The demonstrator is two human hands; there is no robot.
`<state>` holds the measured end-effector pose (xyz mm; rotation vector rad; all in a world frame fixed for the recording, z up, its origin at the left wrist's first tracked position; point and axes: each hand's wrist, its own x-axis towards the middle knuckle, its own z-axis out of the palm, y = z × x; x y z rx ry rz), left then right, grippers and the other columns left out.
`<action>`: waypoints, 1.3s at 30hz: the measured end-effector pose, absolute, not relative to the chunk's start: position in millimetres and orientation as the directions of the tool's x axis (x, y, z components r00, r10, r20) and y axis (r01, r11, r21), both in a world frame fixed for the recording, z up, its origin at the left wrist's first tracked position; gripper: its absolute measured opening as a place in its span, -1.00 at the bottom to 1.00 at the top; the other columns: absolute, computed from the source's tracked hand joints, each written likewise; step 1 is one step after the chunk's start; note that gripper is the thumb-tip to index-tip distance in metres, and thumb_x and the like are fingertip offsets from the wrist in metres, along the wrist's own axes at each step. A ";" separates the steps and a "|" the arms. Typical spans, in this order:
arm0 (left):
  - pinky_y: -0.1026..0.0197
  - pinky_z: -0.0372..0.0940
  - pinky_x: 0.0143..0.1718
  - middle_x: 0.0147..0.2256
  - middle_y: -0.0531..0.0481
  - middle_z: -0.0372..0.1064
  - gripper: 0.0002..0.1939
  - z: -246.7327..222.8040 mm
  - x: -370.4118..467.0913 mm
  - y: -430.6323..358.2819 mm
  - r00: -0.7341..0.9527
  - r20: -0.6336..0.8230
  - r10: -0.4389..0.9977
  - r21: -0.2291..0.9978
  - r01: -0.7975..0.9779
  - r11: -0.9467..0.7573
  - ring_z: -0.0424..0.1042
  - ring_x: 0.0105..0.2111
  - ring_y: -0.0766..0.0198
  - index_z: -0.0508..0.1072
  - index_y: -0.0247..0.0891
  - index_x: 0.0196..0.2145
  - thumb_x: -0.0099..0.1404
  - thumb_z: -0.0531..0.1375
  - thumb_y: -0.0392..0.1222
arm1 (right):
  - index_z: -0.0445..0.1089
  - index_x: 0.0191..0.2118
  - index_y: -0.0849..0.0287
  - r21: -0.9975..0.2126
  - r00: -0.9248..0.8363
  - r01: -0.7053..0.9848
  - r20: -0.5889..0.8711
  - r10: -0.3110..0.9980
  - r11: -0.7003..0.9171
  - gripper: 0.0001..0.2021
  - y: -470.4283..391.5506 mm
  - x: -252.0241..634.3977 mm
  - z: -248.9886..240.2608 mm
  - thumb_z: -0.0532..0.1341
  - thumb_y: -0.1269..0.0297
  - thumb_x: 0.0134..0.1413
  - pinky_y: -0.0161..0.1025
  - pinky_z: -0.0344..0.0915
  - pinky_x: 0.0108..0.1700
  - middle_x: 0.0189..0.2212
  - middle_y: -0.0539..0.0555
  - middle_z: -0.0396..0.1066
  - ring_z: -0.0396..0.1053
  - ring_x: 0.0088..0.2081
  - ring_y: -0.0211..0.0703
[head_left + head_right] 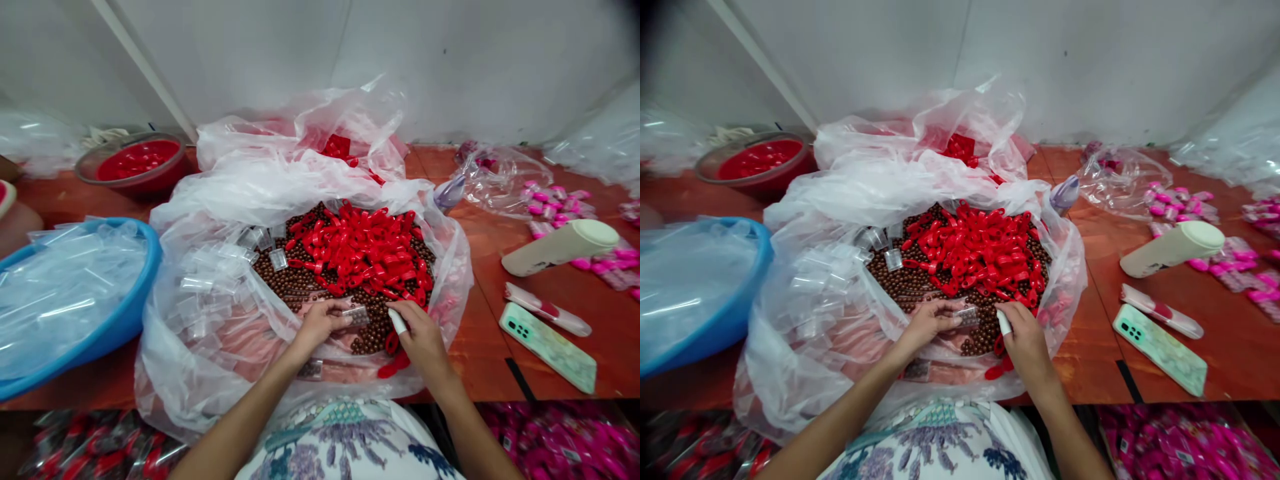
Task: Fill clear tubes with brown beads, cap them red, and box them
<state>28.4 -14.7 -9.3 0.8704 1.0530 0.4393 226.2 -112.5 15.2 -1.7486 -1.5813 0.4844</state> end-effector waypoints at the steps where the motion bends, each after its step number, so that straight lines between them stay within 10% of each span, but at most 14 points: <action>1: 0.29 0.28 -0.49 -0.55 0.08 0.38 -0.59 -7.6 26.9 -15.7 0.452 -0.568 0.688 0.790 0.068 0.609 0.37 -0.57 0.35 0.45 -0.34 -0.37 -0.24 0.41 -0.21 | 0.34 -0.07 0.11 -0.718 0.167 0.696 0.182 0.969 0.015 -0.63 -110.6 225.0 14.9 0.01 0.54 0.03 -0.13 0.22 0.02 -0.13 0.10 0.36 0.30 -0.07 -0.11; 15: 0.24 0.37 -0.26 -0.24 -0.05 0.44 -0.52 31.0 -11.3 -29.2 0.403 -0.557 0.726 0.692 -0.258 0.674 0.45 -0.34 0.30 0.45 -0.33 -0.19 -0.14 0.40 -0.28 | 0.33 -0.05 0.09 -0.639 -0.022 0.757 0.183 0.983 0.136 -0.57 -55.5 199.4 21.2 0.00 0.56 -0.02 -0.16 0.26 -0.03 -0.15 0.08 0.36 0.32 -0.11 -0.12; 21: 0.26 0.37 -0.24 -0.26 -0.04 0.44 -0.54 31.9 -19.0 -32.8 0.351 -0.561 0.750 0.679 -0.323 0.659 0.43 -0.36 0.34 0.44 -0.34 -0.21 -0.14 0.40 -0.31 | 0.34 -0.01 0.14 -0.462 0.005 0.880 0.234 0.972 0.107 -0.69 -30.9 168.0 14.9 0.10 0.21 0.15 -0.16 0.26 -0.15 -0.25 0.18 0.38 0.33 -0.21 -0.05; 28: 0.27 0.38 -0.29 -0.28 -0.05 0.41 -0.65 31.1 -21.2 -36.9 0.381 -0.520 0.764 0.687 -0.344 0.640 0.40 -0.36 0.36 0.37 -0.33 -0.26 -0.02 0.35 -0.25 | 0.33 -0.06 0.15 -0.636 0.055 0.769 0.176 0.983 0.070 -0.74 -31.6 163.5 7.9 0.11 0.27 0.13 -0.15 0.30 -0.13 -0.23 0.14 0.40 0.36 -0.20 -0.09; 33: 0.25 0.38 -0.31 -0.35 0.01 0.38 -0.63 27.1 -17.0 -37.9 0.399 -0.476 0.784 0.721 -0.334 0.607 0.38 -0.36 0.36 0.38 -0.30 -0.23 0.00 0.34 -0.18 | 0.22 0.07 0.13 -0.952 0.140 0.298 -0.035 0.990 -0.076 -0.58 -56.4 174.4 2.6 0.16 0.19 0.07 -0.14 0.34 -0.11 -0.13 0.13 0.41 0.41 -0.18 -0.12; 39: 0.15 0.34 -0.18 -0.20 -0.08 0.41 -0.54 24.3 -9.5 -37.7 0.412 -0.454 0.790 0.780 -0.245 0.576 0.39 -0.20 0.21 0.42 -0.27 -0.10 0.01 0.33 -0.14 | 0.34 0.01 0.06 -0.981 0.039 0.173 -0.079 0.996 -0.084 -0.63 -74.9 178.4 10.7 0.20 0.23 0.03 -0.03 0.21 0.06 -0.02 0.11 0.36 0.32 0.00 -0.05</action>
